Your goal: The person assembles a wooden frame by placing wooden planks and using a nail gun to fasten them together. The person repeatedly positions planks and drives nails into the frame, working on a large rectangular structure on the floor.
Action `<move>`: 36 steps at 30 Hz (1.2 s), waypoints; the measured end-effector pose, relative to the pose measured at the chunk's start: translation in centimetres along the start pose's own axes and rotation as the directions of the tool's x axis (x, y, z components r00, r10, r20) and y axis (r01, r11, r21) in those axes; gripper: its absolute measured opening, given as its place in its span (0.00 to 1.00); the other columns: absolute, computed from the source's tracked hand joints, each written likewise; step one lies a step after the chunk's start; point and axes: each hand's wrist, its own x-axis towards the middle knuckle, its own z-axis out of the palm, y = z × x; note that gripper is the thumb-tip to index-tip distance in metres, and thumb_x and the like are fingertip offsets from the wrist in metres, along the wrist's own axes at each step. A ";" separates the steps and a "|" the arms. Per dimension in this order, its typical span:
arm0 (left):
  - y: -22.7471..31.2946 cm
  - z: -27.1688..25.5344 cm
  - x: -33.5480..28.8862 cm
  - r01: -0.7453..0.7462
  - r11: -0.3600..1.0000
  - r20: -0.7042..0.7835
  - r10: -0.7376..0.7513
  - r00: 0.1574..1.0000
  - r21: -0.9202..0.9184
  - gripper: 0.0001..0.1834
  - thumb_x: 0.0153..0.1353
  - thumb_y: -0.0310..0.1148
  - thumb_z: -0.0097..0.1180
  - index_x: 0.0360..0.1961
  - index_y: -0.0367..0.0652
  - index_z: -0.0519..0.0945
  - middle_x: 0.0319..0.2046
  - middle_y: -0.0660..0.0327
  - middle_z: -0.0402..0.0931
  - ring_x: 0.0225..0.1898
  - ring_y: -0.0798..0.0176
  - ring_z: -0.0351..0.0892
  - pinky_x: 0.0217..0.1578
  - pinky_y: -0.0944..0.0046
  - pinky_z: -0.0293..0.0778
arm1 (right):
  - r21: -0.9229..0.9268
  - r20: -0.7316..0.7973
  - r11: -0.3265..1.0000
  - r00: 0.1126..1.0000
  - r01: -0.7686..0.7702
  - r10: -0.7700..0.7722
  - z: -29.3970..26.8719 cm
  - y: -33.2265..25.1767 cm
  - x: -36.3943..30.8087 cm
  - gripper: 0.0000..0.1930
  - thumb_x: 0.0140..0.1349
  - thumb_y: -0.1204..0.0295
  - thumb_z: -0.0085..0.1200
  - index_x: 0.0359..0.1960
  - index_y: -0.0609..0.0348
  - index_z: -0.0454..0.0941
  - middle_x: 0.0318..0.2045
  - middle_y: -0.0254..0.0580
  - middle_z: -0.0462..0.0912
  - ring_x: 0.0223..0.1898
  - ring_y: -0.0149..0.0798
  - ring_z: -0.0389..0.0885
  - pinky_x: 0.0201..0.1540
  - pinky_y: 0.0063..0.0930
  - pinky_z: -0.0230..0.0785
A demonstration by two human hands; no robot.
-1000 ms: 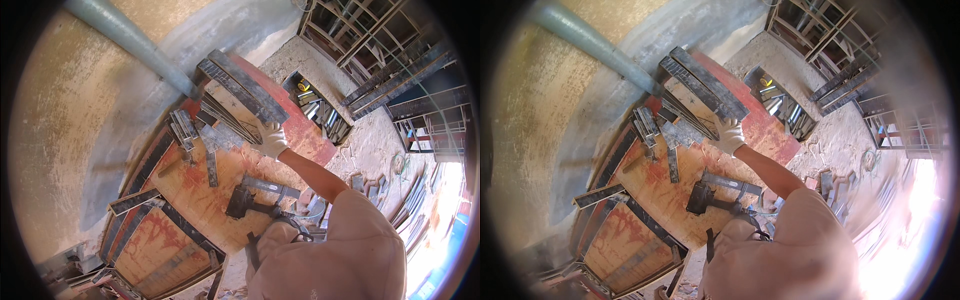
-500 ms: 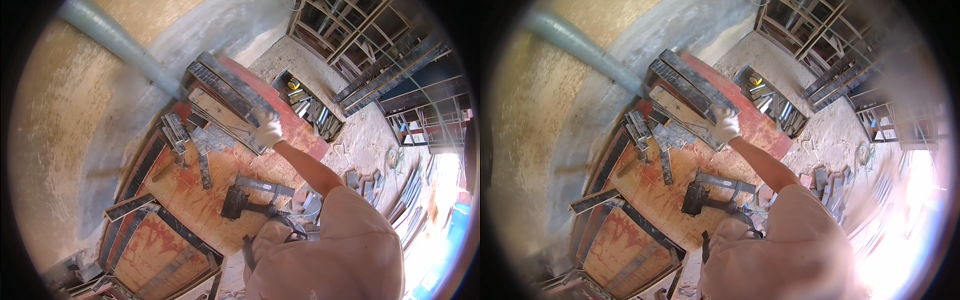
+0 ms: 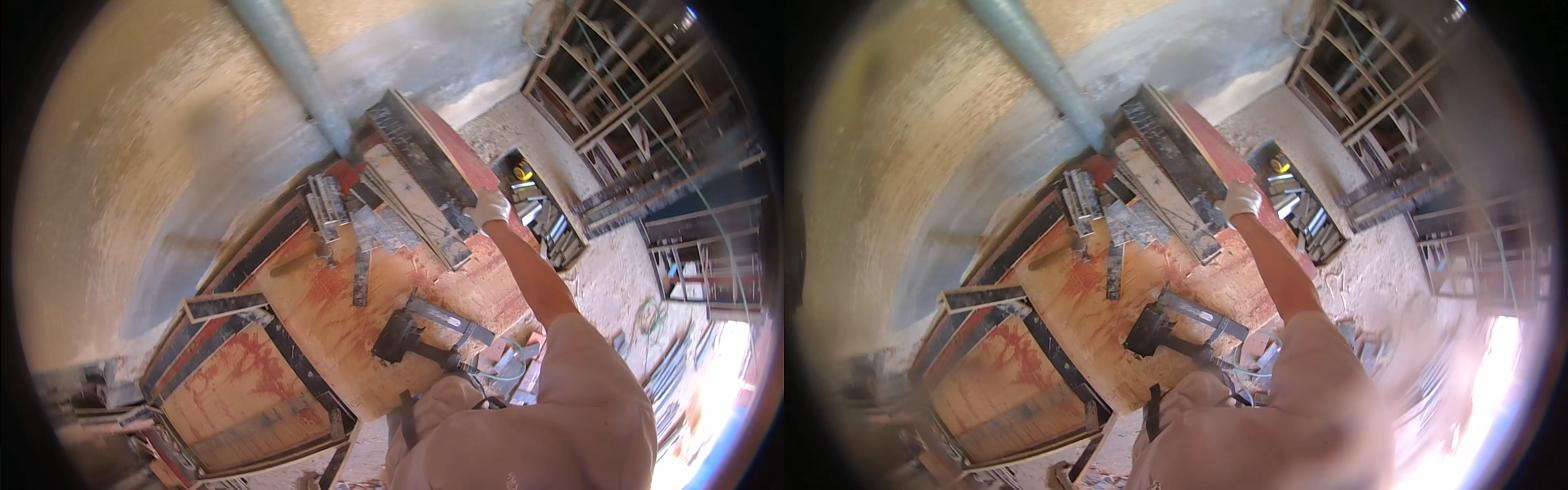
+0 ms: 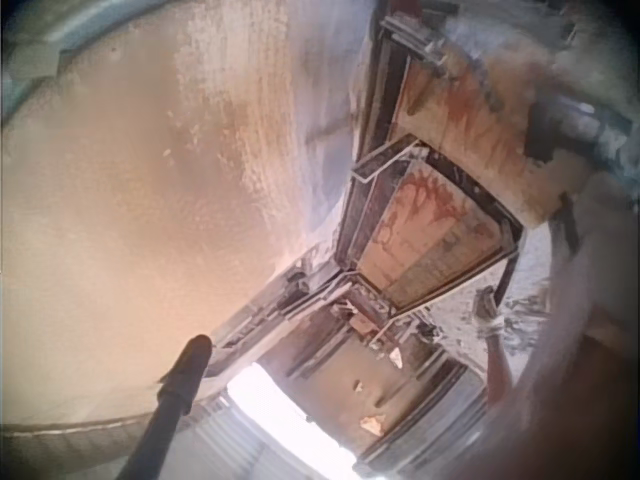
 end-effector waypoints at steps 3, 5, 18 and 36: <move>-0.6 -0.6 -1.7 0.003 0.998 0.044 -0.006 0.999 0.067 0.08 0.61 0.25 0.60 0.41 0.37 0.80 0.34 0.49 0.80 0.32 0.46 0.80 0.34 0.51 0.76 | 0.058 0.146 0.994 0.984 0.094 -0.102 -1.9 -0.8 -0.6 0.32 0.54 0.43 0.68 0.55 0.49 0.83 0.51 0.50 0.86 0.52 0.53 0.85 0.51 0.47 0.77; -1.1 -1.2 -0.6 0.100 0.992 0.153 -0.088 0.984 -0.072 0.13 0.58 0.27 0.61 0.44 0.37 0.78 0.37 0.50 0.79 0.36 0.44 0.79 0.36 0.49 0.76 | 0.470 0.104 0.883 0.994 -0.010 -0.044 -1.6 2.1 -0.2 0.27 0.58 0.46 0.67 0.50 0.53 0.83 0.43 0.45 0.85 0.45 0.47 0.82 0.48 0.44 0.74; 1.6 -2.9 3.2 0.223 0.837 -0.036 -0.277 0.960 -0.499 0.11 0.68 0.34 0.55 0.33 0.38 0.81 0.30 0.51 0.81 0.31 0.45 0.80 0.34 0.51 0.75 | 0.658 0.509 0.740 0.640 0.143 -0.576 -5.2 -0.1 -36.5 0.23 0.56 0.55 0.70 0.42 0.63 0.85 0.29 0.37 0.79 0.31 0.30 0.73 0.34 0.33 0.67; -1.3 -2.6 3.4 0.238 0.405 0.283 0.053 0.958 -0.883 0.07 0.65 0.30 0.61 0.38 0.39 0.86 0.33 0.54 0.85 0.31 0.55 0.84 0.35 0.57 0.79 | 0.212 0.252 0.937 0.910 0.279 -0.328 7.6 -28.9 -34.6 0.21 0.67 0.54 0.46 0.46 0.54 0.86 0.45 0.58 0.87 0.48 0.57 0.86 0.51 0.51 0.78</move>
